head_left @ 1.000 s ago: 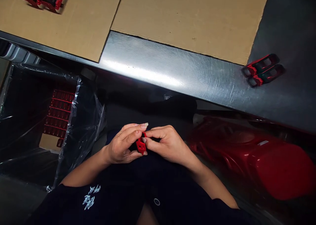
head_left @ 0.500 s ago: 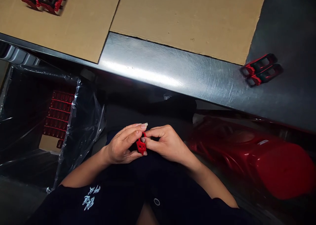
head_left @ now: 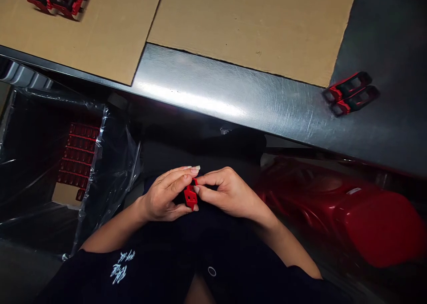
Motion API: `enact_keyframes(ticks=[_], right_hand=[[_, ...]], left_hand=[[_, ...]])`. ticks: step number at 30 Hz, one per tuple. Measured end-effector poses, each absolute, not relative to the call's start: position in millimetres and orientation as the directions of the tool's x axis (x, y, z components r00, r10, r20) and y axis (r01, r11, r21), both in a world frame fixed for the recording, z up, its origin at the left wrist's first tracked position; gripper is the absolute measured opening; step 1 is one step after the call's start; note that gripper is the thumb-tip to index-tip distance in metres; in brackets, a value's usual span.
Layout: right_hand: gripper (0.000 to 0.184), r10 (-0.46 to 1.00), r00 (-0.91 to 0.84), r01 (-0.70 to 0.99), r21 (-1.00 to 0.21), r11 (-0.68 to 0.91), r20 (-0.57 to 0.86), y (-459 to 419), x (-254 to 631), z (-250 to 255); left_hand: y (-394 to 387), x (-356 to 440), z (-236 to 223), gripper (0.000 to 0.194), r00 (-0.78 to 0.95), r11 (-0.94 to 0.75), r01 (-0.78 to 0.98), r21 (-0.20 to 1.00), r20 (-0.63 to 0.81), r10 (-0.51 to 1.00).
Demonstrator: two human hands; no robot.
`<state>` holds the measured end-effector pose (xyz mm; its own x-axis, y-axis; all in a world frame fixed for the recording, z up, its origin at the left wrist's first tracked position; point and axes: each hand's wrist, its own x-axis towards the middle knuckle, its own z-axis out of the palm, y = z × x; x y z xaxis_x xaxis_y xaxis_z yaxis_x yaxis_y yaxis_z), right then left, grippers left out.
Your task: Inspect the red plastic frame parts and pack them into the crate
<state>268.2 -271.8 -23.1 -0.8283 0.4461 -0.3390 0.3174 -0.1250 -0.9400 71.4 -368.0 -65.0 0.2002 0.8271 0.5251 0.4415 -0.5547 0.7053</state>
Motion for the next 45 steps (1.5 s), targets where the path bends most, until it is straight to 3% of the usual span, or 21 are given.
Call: enact_keyframes(ticks=[4, 11, 16, 36, 45], right_hand=[[0.026, 0.411, -0.873, 0.224, -0.964, -0.140, -0.263, -267.7, 273.6, -24.7], [0.025, 0.498, -0.807, 0.310, -0.945, -0.102, -0.318, -273.1, 267.6, -21.3], [0.024, 0.444, -0.853, 0.261, -0.961, -0.094, -0.275, -269.4, 271.8, -22.5], [0.026, 0.408, -0.852, 0.287, -0.945, -0.158, -0.327, -272.1, 273.0, -26.7], [0.025, 0.396, -0.865, 0.288, -0.951, -0.110, -0.308, -270.7, 275.4, -28.1]], left_hand=[[-367.0, 69.9, -61.5, 0.090, 0.202, -0.549, 0.438, 0.712, 0.518, 0.831], [-367.6, 70.6, -64.9, 0.091, 0.205, -0.563, 0.446, 0.696, 0.533, 0.821], [-368.4, 70.3, -63.4, 0.091, 0.209, -0.550, 0.443, 0.708, 0.515, 0.831], [-368.2, 69.6, -62.2, 0.093, 0.218, -0.567, 0.437, 0.698, 0.529, 0.820], [-367.9, 69.4, -61.5, 0.092, 0.237, -0.567, 0.438, 0.697, 0.519, 0.821]])
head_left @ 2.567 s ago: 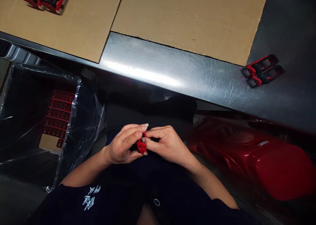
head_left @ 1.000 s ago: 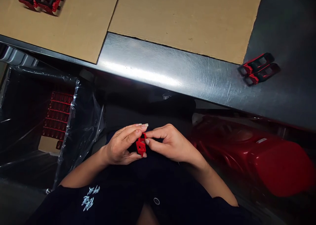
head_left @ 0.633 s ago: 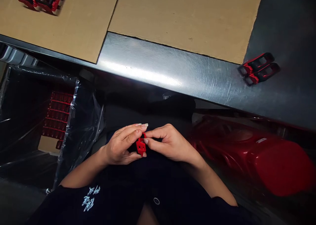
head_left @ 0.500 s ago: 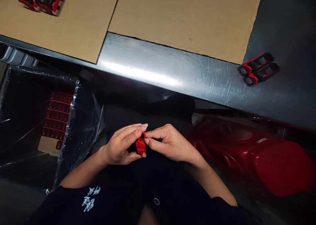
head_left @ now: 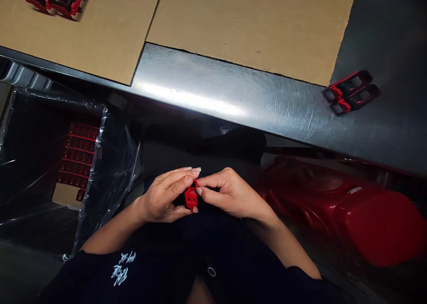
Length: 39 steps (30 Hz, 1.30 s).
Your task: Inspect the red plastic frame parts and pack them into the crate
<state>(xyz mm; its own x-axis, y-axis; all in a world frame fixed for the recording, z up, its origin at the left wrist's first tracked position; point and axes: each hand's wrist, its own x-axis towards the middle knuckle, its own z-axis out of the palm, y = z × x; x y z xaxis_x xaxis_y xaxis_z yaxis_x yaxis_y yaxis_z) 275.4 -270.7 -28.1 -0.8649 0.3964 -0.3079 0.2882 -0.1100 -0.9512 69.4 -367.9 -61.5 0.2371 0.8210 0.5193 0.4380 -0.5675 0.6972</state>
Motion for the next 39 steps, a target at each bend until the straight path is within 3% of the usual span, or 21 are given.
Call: enact_keyframes(ticks=[14, 18, 22, 26, 33, 39], right_hand=[[0.026, 0.391, -0.868, 0.291, -0.952, -0.096, -0.305, -270, 275, -30], [0.028, 0.392, -0.874, 0.231, -0.956, -0.181, -0.286, -270, 276, -29], [0.023, 0.416, -0.839, 0.283, -0.935, -0.216, -0.350, -271, 272, -25], [0.027, 0.432, -0.838, 0.267, -0.941, -0.209, -0.334, -270, 275, -29], [0.038, 0.559, -0.670, 0.270, -0.862, -0.429, -0.489, -278, 276, -47], [0.052, 0.646, -0.685, 0.136, -0.931, -0.339, -0.335, -280, 272, -52]], left_hand=[[-364, 69, -60, 0.089, 0.237, -0.563, 0.445, 0.697, 0.514, 0.824], [-364, 68, -61, 0.091, 0.226, -0.552, 0.425, 0.718, 0.506, 0.832], [-366, 68, -62, 0.093, 0.221, -0.536, 0.419, 0.733, 0.490, 0.843], [-369, 67, -66, 0.094, 0.161, -0.457, 0.304, 0.836, 0.428, 0.889], [-373, 69, -78, 0.093, 0.056, -0.307, 0.051, 0.950, 0.304, 0.951], [-374, 71, -78, 0.091, 0.045, -0.244, 0.000, 0.970, 0.244, 0.969]])
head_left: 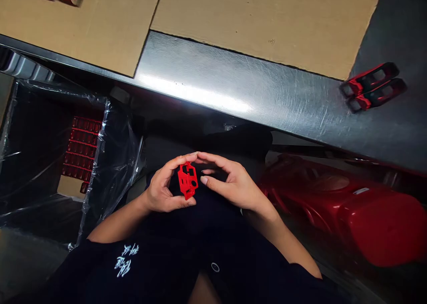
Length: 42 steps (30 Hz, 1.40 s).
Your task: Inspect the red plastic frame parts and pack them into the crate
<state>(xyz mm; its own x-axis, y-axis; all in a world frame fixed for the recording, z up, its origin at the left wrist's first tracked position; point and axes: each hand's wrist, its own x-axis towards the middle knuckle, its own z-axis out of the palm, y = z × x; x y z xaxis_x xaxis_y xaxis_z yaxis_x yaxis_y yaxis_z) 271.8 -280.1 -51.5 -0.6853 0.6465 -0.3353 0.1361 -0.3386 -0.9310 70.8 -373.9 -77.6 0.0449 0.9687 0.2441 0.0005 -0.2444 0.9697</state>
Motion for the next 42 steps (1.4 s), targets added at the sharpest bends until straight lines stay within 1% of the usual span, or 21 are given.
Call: enact_keyframes(ticks=[3, 5, 7, 9, 12, 15, 17, 19, 21, 23, 25, 27, 28, 30, 34, 37, 40, 42], right_hand=[[0.039, 0.630, -0.661, 0.187, -0.902, -0.389, -0.408, -281, 274, -54], [0.034, 0.627, -0.638, 0.196, -0.881, -0.430, -0.447, -281, 274, -53], [0.031, 0.629, -0.643, 0.164, -0.881, -0.445, -0.437, -282, 273, -49], [0.028, 0.603, -0.688, 0.140, -0.889, -0.436, -0.404, -281, 270, -44], [0.026, 0.540, -0.749, 0.175, -0.901, -0.398, -0.384, -281, 268, -39], [0.025, 0.520, -0.756, 0.220, -0.902, -0.372, -0.399, -281, 267, -40], [0.026, 0.510, -0.764, 0.208, -0.899, -0.385, -0.395, -282, 268, -43], [0.029, 0.493, -0.778, 0.169, -0.885, -0.434, -0.389, -282, 268, -47], [0.034, 0.455, -0.801, 0.117, -0.847, -0.519, -0.389, -284, 269, -50], [0.039, 0.395, -0.835, 0.060, -0.776, -0.627, -0.383, -286, 268, -53], [0.043, 0.331, -0.869, 0.014, -0.688, -0.725, -0.367, -291, 266, -56], [0.043, 0.307, -0.879, -0.016, -0.622, -0.783, -0.364, -297, 264, -59], [0.042, 0.317, -0.871, -0.027, -0.609, -0.793, -0.375, -300, 262, -59], [0.041, 0.373, -0.833, -0.043, -0.624, -0.780, -0.409, -305, 259, -60], [0.037, 0.487, -0.764, -0.033, -0.729, -0.684, -0.423, -307, 256, -57], [0.036, 0.516, -0.751, -0.014, -0.771, -0.636, -0.412, -305, 255, -55], [0.039, 0.537, -0.733, -0.014, -0.780, -0.625, -0.417, -304, 254, -54], [0.039, 0.548, -0.730, -0.023, -0.786, -0.617, -0.408, -304, 255, -56]], left_hand=[[-375, 70, -79, 0.092, 0.047, -0.224, 0.012, 0.975, 0.223, 0.974], [-375, 70, -79, 0.092, 0.054, -0.234, 0.032, 0.972, 0.232, 0.971], [-374, 71, -79, 0.092, 0.067, -0.272, 0.069, 0.960, 0.267, 0.961], [-373, 72, -78, 0.092, 0.083, -0.324, 0.129, 0.937, 0.315, 0.945], [-371, 74, -76, 0.094, 0.098, -0.364, 0.194, 0.911, 0.351, 0.931], [-370, 76, -75, 0.094, 0.101, -0.369, 0.216, 0.904, 0.355, 0.929], [-371, 76, -75, 0.094, 0.101, -0.378, 0.217, 0.900, 0.365, 0.926], [-373, 76, -76, 0.093, 0.090, -0.360, 0.188, 0.914, 0.349, 0.933], [-376, 76, -78, 0.093, 0.073, -0.298, 0.118, 0.947, 0.291, 0.954], [-379, 77, -80, 0.093, 0.053, -0.215, 0.005, 0.977, 0.214, 0.975], [-381, 79, -83, 0.092, 0.041, -0.144, -0.124, 0.982, 0.150, 0.988], [-382, 81, -84, 0.091, 0.051, -0.104, -0.226, 0.968, 0.118, 0.992], [-381, 82, -85, 0.090, 0.062, -0.092, -0.262, 0.961, 0.112, 0.992], [-380, 82, -86, 0.089, 0.074, -0.074, -0.303, 0.950, 0.101, 0.992], [-379, 81, -87, 0.088, 0.053, -0.055, -0.313, 0.948, 0.075, 0.996], [-380, 79, -89, 0.087, 0.058, -0.039, -0.338, 0.940, 0.063, 0.996], [-381, 79, -91, 0.086, 0.066, -0.015, -0.347, 0.938, 0.040, 0.997], [-381, 80, -91, 0.087, 0.067, -0.024, -0.340, 0.940, 0.050, 0.996]])
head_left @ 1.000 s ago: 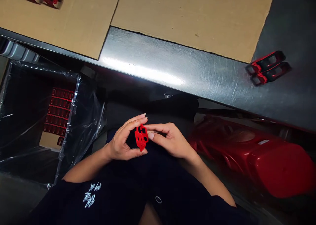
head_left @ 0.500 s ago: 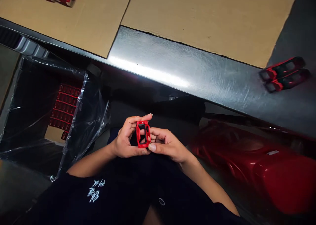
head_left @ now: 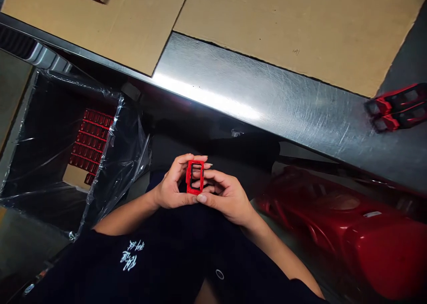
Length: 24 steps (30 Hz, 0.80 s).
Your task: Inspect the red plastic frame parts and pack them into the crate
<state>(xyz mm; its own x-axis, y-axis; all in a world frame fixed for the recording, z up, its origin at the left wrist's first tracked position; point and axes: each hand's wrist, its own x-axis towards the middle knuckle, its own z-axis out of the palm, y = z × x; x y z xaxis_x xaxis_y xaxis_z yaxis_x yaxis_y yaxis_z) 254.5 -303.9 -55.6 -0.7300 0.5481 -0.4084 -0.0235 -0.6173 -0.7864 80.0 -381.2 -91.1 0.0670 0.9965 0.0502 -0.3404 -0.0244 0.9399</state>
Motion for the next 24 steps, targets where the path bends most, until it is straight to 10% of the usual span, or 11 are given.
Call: enact_keyframes(ticks=[17, 24], right_hand=[[0.047, 0.317, -0.818, -0.154, -0.348, -0.925, -0.480, -320, 250, -82], [0.040, 0.404, -0.776, -0.224, -0.386, -0.895, -0.485, -315, 245, -76]], left_hand=[[-377, 82, -94, 0.096, 0.012, -0.200, -0.123, 0.972, 0.203, 0.979], [-378, 81, -98, 0.093, 0.007, -0.218, -0.147, 0.965, 0.221, 0.975]])
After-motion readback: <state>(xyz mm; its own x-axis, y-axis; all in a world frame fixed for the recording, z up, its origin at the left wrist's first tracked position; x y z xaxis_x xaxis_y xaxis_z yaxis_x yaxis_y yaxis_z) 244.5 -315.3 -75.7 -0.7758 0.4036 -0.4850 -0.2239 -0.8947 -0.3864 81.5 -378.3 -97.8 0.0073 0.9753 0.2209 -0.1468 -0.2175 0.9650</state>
